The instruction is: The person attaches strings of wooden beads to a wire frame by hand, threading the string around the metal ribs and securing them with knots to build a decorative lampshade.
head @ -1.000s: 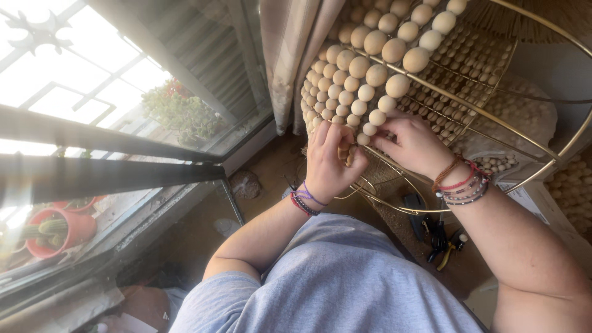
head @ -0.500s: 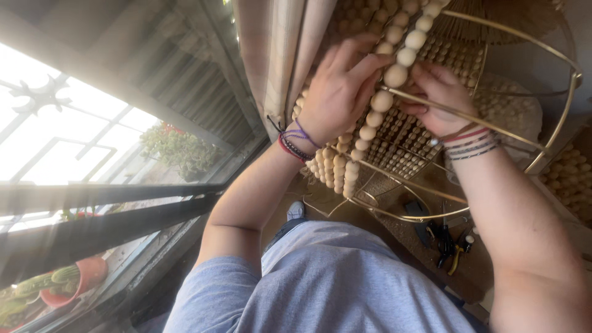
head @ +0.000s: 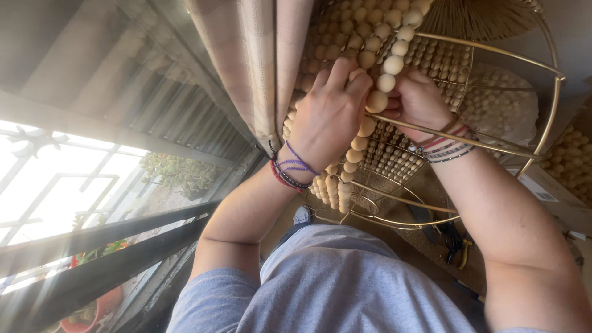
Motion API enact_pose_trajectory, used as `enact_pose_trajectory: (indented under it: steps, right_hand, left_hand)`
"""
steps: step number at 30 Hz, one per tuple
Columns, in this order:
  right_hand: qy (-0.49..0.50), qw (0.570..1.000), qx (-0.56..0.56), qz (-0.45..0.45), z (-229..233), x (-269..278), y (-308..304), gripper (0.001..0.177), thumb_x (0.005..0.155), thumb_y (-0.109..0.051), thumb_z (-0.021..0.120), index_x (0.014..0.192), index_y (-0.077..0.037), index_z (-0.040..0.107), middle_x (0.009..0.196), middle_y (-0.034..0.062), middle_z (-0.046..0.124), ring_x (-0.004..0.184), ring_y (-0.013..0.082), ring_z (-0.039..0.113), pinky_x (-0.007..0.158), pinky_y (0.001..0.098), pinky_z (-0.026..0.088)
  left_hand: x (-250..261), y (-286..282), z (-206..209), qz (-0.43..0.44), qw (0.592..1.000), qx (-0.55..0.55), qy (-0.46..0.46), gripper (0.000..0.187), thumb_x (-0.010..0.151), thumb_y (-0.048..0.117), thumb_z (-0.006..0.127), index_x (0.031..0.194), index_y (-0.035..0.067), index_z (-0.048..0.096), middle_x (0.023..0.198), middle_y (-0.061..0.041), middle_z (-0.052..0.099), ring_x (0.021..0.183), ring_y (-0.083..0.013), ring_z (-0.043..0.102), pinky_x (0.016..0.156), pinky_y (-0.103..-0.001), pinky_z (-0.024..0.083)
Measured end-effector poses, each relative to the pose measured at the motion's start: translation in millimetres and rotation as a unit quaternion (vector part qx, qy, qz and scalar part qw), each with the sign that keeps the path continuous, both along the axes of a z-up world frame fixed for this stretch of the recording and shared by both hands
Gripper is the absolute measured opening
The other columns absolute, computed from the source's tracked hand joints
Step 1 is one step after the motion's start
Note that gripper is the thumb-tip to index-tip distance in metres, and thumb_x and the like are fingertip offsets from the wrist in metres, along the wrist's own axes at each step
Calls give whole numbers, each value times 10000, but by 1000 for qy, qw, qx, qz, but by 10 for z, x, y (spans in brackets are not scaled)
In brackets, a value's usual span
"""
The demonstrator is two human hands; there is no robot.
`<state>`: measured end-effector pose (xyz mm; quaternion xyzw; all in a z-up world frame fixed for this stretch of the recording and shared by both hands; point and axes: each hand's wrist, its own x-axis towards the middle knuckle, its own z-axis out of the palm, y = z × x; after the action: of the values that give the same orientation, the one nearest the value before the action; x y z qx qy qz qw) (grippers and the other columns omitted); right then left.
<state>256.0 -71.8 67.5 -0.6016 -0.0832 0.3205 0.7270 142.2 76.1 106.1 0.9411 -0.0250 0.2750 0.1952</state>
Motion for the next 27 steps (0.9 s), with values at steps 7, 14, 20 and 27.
enact_pose_trajectory:
  steps: [7,14,20,27]
  right_hand:
    - [111,989,92,-40,-81,16,-79,148,821,-194,592,816,-66,666,615,-35,409,535,65,328,490,206,232]
    - [109,986,126,6,-127,-8,-154,272,819,-202,535,1013,-58,662,818,10,621,647,94,504,546,224,374]
    - [-280,945,-161,51,201,-484,-553,310,1067,-169,512,1346,-35,533,1205,178,622,1026,354,625,826,422,524]
    - [-471,724,-499,64,1040,-1372,-1847,227,965,-144,648,1149,-204,766,1109,-54,773,900,86,716,917,263,542]
  left_hand:
    - [-41,141,104,21,999,-24,38,286,990,401,626,1032,131,539,1048,-79,511,790,-312,650,416,-437,508]
    - [19,185,-86,-100,986,-132,-36,148,1022,254,645,1009,120,705,1362,-98,525,1104,-366,566,938,-488,505]
    - [-57,168,-189,-124,952,-259,-105,130,1012,196,666,953,88,709,1331,-94,574,1151,-314,635,997,-440,522]
    - [-169,159,-172,-158,935,-294,-119,214,1046,143,542,933,-10,640,1123,-147,573,1345,-436,537,1084,-445,486]
